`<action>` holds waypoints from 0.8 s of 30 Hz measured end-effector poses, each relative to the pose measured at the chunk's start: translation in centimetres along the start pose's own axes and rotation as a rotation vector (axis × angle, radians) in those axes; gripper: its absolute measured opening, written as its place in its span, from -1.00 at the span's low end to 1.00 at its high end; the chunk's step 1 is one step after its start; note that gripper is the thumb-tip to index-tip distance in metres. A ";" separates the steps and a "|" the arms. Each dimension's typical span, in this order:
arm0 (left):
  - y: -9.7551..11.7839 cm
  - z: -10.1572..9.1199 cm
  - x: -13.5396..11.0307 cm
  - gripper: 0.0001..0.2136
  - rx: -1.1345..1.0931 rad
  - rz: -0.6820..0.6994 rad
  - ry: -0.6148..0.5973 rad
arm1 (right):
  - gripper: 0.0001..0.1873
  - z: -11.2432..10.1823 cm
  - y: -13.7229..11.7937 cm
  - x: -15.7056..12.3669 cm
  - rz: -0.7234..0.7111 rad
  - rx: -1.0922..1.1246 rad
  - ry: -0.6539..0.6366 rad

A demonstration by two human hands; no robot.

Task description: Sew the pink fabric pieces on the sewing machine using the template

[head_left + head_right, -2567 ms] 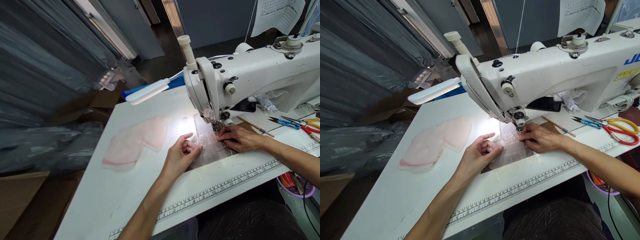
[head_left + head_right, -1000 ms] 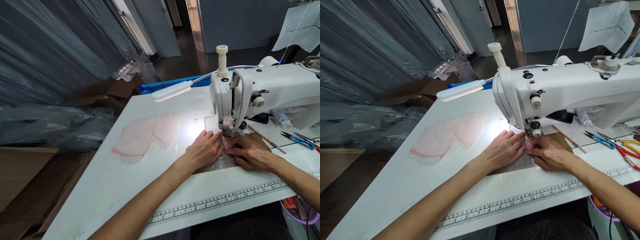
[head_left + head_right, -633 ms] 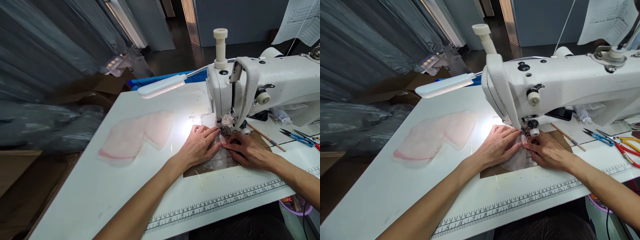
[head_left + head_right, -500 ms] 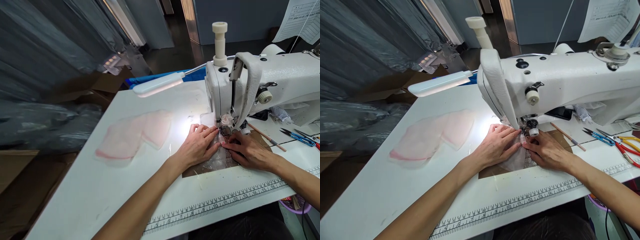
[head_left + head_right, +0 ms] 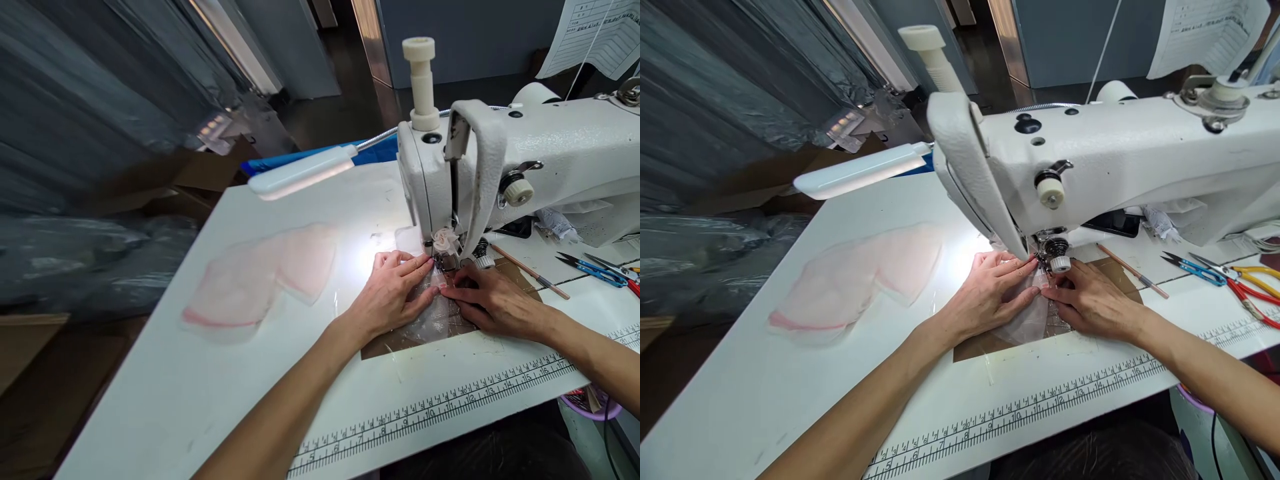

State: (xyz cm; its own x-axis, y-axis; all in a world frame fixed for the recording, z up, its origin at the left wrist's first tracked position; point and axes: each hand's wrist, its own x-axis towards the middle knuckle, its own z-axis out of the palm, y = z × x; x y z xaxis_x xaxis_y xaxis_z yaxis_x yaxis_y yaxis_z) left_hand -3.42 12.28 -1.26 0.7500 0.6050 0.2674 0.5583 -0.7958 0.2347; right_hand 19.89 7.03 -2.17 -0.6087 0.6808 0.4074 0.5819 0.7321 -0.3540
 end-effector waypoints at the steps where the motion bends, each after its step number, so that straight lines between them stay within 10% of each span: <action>1: 0.0 0.0 0.0 -0.61 -0.001 0.001 0.003 | -0.70 0.0 0.0 0.0 -0.001 -0.001 0.007; 24: 0.7 0.7 -0.1 -0.61 0.244 0.070 0.161 | -0.69 -0.1 0.0 -0.1 0.022 0.020 0.052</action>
State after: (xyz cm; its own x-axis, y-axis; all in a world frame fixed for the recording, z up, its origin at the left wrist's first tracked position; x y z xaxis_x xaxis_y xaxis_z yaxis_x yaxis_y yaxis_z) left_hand -2.87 11.63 -1.80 0.7346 0.5295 0.4243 0.5906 -0.8068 -0.0157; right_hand 20.03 6.95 -2.10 -0.5670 0.6949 0.4423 0.5836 0.7178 -0.3797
